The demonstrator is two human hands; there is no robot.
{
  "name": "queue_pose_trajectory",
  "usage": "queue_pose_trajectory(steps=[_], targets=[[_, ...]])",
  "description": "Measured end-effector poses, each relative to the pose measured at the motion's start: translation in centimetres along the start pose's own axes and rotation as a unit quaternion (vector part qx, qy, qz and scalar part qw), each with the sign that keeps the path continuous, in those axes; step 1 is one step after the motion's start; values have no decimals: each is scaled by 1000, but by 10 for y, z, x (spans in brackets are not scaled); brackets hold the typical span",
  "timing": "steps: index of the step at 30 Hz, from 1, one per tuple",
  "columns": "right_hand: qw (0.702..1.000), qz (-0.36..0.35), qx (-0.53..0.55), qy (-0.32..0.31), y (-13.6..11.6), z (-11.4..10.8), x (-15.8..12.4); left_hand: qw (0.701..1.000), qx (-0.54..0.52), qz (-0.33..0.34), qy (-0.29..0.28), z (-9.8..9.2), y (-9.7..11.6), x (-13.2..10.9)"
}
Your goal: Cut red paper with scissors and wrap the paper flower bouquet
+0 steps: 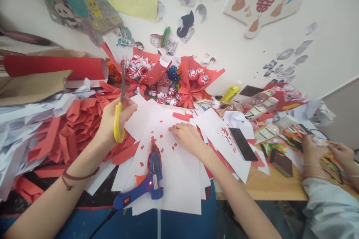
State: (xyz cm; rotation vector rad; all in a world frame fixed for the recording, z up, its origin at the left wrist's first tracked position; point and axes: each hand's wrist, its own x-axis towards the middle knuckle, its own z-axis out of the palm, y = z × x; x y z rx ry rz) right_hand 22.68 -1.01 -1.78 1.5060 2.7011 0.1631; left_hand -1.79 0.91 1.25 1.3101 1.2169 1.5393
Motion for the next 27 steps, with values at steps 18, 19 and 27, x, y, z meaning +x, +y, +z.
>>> queue_pose_trajectory(steps=[18, 19, 27], targets=[[972, 16, 221, 79, -9, 0, -6, 1000, 28, -10, -8, 4, 1, 0], [972, -3, 224, 72, -11, 0, -2, 1000, 26, -8, -10, 4, 1, 0], [969, -47, 243, -16, -10, 0, 31, 999, 38, -14, -17, 4, 8, -1]])
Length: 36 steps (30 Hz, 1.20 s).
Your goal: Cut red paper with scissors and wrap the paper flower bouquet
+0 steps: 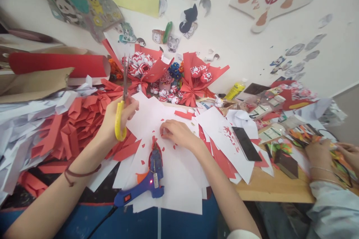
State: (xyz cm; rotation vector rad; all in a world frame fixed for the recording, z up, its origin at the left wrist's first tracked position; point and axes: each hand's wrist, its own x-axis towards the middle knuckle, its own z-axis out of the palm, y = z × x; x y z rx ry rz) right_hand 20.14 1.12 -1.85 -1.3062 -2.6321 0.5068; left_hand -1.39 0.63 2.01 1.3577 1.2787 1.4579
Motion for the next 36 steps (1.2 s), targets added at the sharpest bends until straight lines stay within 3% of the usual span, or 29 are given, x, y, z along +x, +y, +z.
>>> queue_pose_trajectory(steps=[5, 11, 13, 17, 20, 22, 27, 31, 36], targets=[[998, 14, 57, -28, 6, -2, 5, 1000, -11, 20, -9, 0, -7, 1], [988, 50, 144, 19, 18, -3, 0, 1000, -12, 15, -18, 1, -3, -1], [963, 66, 247, 79, 15, -6, -2, 1000, -3, 12, -28, 0, 1, -2], [855, 73, 468, 211, -10, -11, 0, 993, -10, 43, -105, -2, 4, -7], [823, 59, 516, 231, -34, -13, 2, 977, -29, 59, -201, -3, 2, -12], [816, 53, 529, 227, -45, -13, 4, 969, -44, 65, -232, -4, 2, -14], [801, 43, 548, 235, -51, -10, 5, 973, -61, 79, -206, -3, 2, -14], [798, 44, 547, 249, -49, -3, 6, 981, -82, 42, -171, -1, 1, -13], [796, 37, 529, 292, -56, 4, 8, 979, -120, 20, -166, 1, -2, -13]])
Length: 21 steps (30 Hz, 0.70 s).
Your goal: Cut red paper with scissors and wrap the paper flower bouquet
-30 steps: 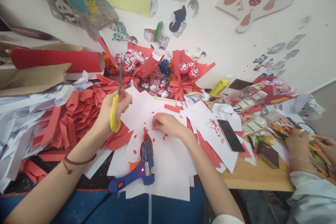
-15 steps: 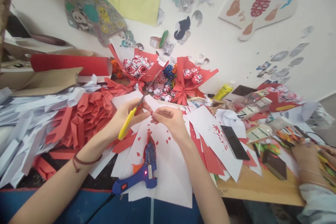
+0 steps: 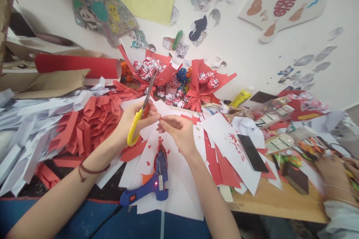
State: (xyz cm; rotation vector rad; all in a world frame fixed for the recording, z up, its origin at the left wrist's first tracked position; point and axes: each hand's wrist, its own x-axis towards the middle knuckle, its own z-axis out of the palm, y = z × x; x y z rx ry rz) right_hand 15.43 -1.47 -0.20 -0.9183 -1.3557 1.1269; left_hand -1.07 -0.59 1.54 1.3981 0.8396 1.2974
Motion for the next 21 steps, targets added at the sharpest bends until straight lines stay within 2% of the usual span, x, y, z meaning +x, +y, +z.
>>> queue_pose_trajectory(steps=[2, 5, 8, 10, 12, 17, 21], targets=[[999, -24, -1, 25, -1, 2, -2, 999, 43, 21, 13, 0, 1, 0], [996, -59, -20, 60, -5, 0, -3, 984, 167, 61, 9, -6, 4, 2], [991, -98, -39, 87, -8, -7, -1, 938, 327, 113, -18, -18, 5, 6], [987, -117, -38, 99, -10, -12, 0, 906, 398, 140, -29, -26, 3, 9], [986, -126, -28, 107, -11, -15, 0, 892, 428, 136, -46, -30, 1, 11], [985, -137, -7, 99, -14, -19, -2, 894, 435, 70, -80, -29, 0, 11], [984, -157, -12, 90, -14, -23, -2, 892, 438, 70, -89, -27, 1, 10]])
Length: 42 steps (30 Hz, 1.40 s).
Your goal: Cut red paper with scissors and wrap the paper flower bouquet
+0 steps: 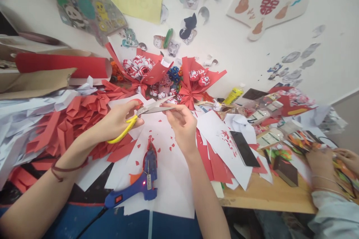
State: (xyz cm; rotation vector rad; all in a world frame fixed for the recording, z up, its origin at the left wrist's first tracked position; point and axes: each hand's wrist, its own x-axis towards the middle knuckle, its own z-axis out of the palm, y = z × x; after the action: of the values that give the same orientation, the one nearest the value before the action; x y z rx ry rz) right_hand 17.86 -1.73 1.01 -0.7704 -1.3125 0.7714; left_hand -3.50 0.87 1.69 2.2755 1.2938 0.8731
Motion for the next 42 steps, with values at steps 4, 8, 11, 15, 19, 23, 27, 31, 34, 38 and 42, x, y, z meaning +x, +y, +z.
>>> queue_pose_trajectory(steps=[4, 8, 11, 15, 19, 23, 27, 31, 34, 38, 42], targets=[[1000, -17, -7, 4, 5, -4, 1, 1000, -18, 18, -8, -1, 1, 0], [1000, -24, 2, -5, 7, -4, 1, 999, -31, 20, -9, 0, 0, 0], [999, -33, 0, -13, 5, -2, 1, 999, -32, 17, -11, 1, -1, 0], [999, -42, -12, -13, 3, 0, 1, 999, -25, 20, -15, 2, -1, 0], [999, -46, -19, -15, 3, -1, 1, 1000, -15, 17, -13, 2, 0, 1], [998, -52, -27, -15, 3, -2, 1, 1000, -13, 15, -13, 2, 0, 1], [998, -57, -21, -16, 3, -2, 1, 1000, -18, 17, -16, 3, 1, 1], [998, -55, -18, -15, 3, -1, 1, 999, -22, 17, -19, 4, 1, 1], [998, -49, -24, -11, 2, 0, 0, 999, -20, 25, -15, 4, 1, 0], [999, -45, -29, -7, 1, 1, 0, 999, -17, 27, -15, 5, 0, 1], [999, -36, -33, -3, 1, 1, 0, 999, -15, 24, -17, 5, 0, 1]])
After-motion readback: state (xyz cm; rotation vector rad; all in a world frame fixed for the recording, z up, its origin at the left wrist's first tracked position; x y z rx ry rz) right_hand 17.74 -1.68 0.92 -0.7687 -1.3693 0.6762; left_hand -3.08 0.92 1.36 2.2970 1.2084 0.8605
